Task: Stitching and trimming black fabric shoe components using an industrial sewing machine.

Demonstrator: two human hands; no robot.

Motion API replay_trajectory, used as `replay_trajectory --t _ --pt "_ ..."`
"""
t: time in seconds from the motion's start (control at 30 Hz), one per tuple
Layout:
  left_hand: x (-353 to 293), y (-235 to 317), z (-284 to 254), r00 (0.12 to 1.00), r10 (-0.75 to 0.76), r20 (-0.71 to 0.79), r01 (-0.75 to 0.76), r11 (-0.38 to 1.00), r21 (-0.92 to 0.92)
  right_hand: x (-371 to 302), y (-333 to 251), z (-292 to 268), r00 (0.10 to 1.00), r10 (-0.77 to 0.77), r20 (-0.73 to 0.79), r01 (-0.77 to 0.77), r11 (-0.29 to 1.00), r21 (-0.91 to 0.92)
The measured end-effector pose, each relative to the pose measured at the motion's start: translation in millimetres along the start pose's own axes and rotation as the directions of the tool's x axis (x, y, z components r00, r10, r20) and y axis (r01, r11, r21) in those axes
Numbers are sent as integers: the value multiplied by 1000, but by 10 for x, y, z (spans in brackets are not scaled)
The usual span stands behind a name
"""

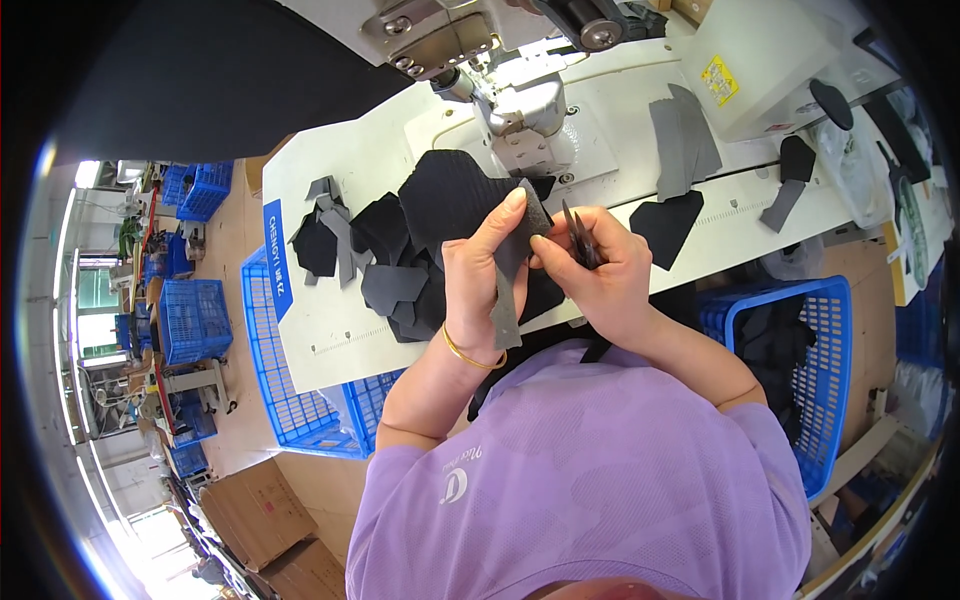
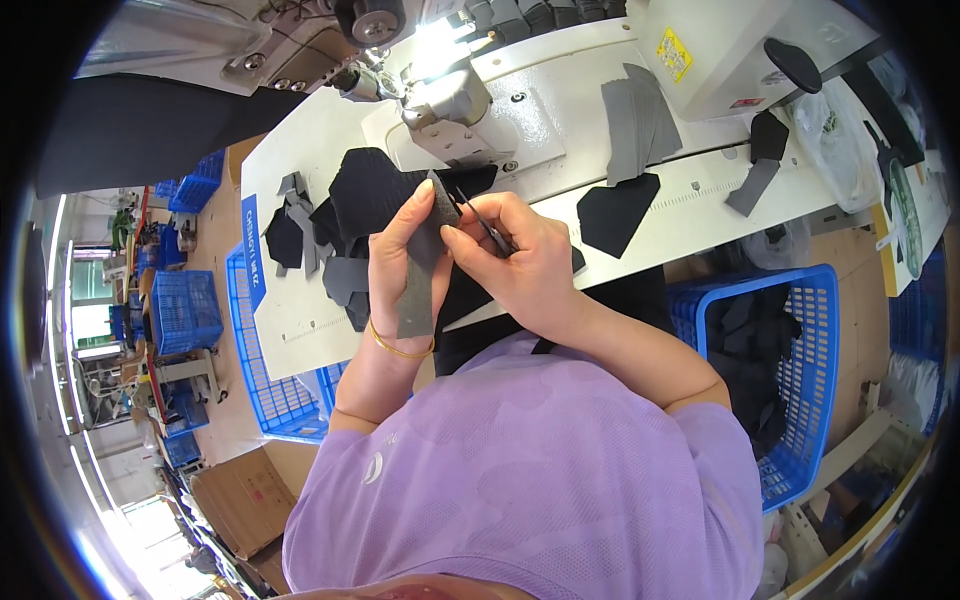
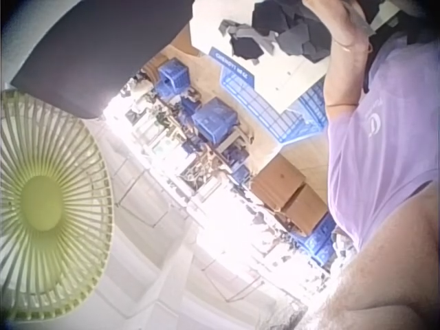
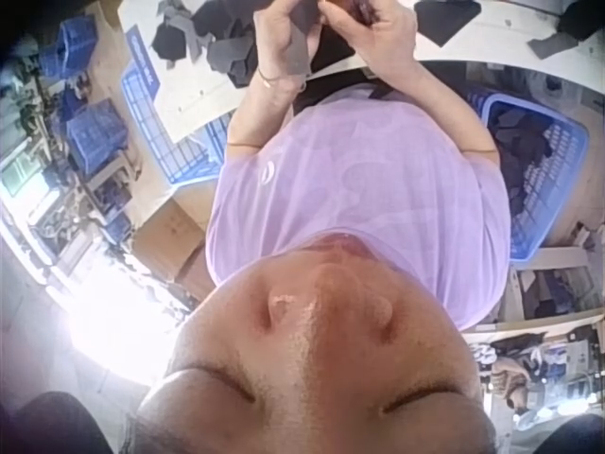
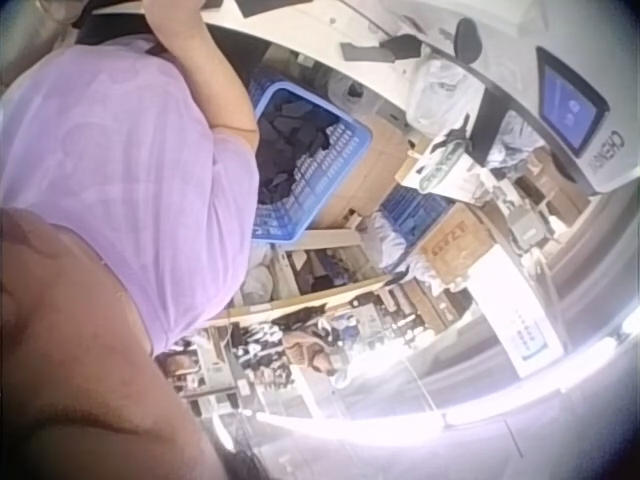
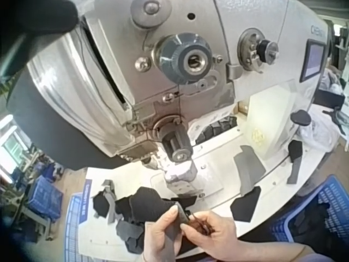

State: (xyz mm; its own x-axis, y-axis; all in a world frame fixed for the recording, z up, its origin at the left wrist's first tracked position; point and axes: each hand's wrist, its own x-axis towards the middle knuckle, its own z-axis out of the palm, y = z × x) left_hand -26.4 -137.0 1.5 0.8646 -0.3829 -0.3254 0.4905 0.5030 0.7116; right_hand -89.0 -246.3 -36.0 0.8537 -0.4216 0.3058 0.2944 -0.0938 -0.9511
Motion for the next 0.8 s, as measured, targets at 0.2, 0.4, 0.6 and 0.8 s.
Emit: replay_trajectory --t 0.2,0.4,0.6,0.8 --pt "13 -10 0 1000 4 9 -3 999 -40 28 -16 -12 999 36 4 -36 999 -15" --pt "-5 -11 -16 1000 7 25 -7 1000 -2 20 -42 7 1000 -5 24 4 1000 30" --pt "0 15 -25 999 13 41 -13 1000 -12 37 -41 21 999 -17 29 16 999 43" --pt "-2 72 -13 999 25 21 -24 1000 -10 71 -86 43 999 -11 34 11 1000 -10"
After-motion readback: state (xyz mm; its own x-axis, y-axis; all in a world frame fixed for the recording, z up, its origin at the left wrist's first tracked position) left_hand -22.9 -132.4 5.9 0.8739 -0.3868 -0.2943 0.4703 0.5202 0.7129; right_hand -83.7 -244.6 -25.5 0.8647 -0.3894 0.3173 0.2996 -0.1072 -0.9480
